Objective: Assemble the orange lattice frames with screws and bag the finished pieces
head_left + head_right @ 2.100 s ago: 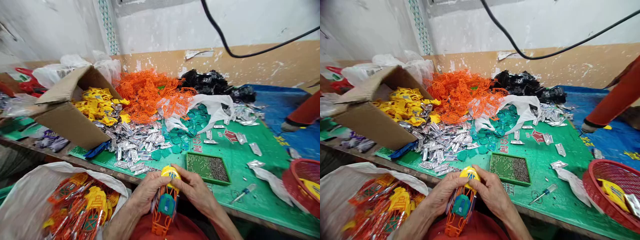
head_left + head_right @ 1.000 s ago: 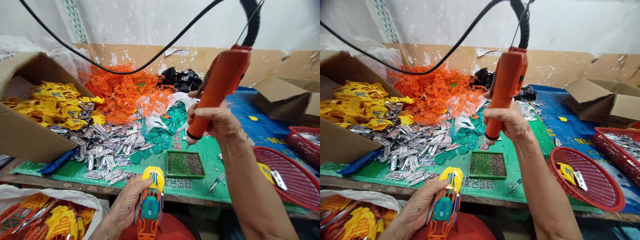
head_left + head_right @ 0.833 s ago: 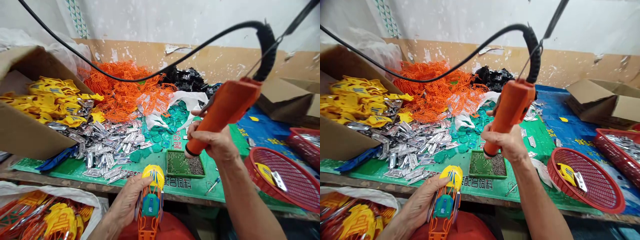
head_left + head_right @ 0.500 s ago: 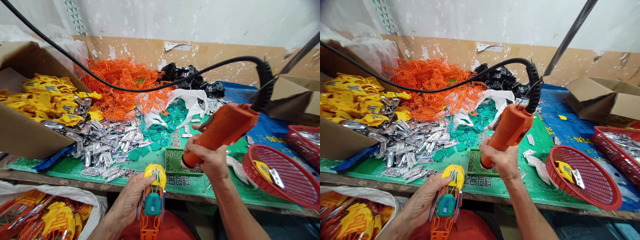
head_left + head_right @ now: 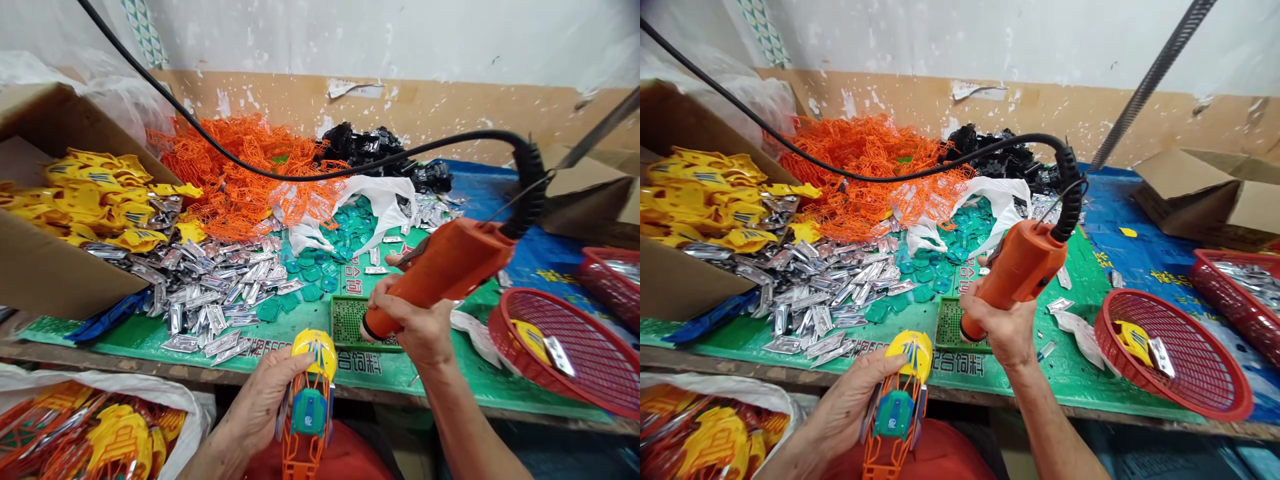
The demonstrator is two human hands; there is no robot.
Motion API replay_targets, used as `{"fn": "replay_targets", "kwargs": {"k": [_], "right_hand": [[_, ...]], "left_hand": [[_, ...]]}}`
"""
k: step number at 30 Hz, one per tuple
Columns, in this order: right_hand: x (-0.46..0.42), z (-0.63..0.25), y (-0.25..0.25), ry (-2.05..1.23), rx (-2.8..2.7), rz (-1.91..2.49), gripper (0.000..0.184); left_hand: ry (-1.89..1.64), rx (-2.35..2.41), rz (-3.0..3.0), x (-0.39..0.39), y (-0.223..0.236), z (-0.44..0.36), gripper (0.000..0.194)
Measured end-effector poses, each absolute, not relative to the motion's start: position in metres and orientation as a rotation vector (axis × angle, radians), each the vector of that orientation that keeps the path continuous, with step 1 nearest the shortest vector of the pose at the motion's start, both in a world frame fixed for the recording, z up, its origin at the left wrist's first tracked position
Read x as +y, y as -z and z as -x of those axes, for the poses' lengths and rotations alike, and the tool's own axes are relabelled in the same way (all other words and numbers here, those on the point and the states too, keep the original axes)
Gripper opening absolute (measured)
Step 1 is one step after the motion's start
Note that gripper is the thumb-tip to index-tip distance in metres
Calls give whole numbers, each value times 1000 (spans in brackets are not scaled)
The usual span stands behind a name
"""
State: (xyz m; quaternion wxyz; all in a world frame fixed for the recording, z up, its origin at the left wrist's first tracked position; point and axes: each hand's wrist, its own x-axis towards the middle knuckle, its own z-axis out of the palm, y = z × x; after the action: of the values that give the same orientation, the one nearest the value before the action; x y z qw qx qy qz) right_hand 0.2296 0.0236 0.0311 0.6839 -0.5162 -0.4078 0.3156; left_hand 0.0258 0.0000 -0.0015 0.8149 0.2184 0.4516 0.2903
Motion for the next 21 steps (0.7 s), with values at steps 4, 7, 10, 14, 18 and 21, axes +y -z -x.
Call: {"fn": "replay_targets", "kwargs": {"k": [4, 7, 10, 14, 18, 21], "right_hand": [[23, -229, -30, -709, -936, 1158, 30], [22, -228, -30, -683, -946, 1170, 26], [21, -227, -31, -676, -945, 1181, 23], [21, -224, -33, -691, -947, 1181, 24], [20, -226, -31, -695, -968, 1175, 20], [20, -229, -28, -694, -975, 1176, 18]], "left_hand": [[-620, 962, -474, 1, 2, -27, 33], [-620, 977, -480, 1, 2, -27, 32], [-626, 983, -470, 0, 0, -27, 30], [-633, 983, -469, -1, -2, -26, 29], [-629, 983, -473, -1, -1, -25, 30], [-619, 996, -493, 0, 0, -25, 31]]}}
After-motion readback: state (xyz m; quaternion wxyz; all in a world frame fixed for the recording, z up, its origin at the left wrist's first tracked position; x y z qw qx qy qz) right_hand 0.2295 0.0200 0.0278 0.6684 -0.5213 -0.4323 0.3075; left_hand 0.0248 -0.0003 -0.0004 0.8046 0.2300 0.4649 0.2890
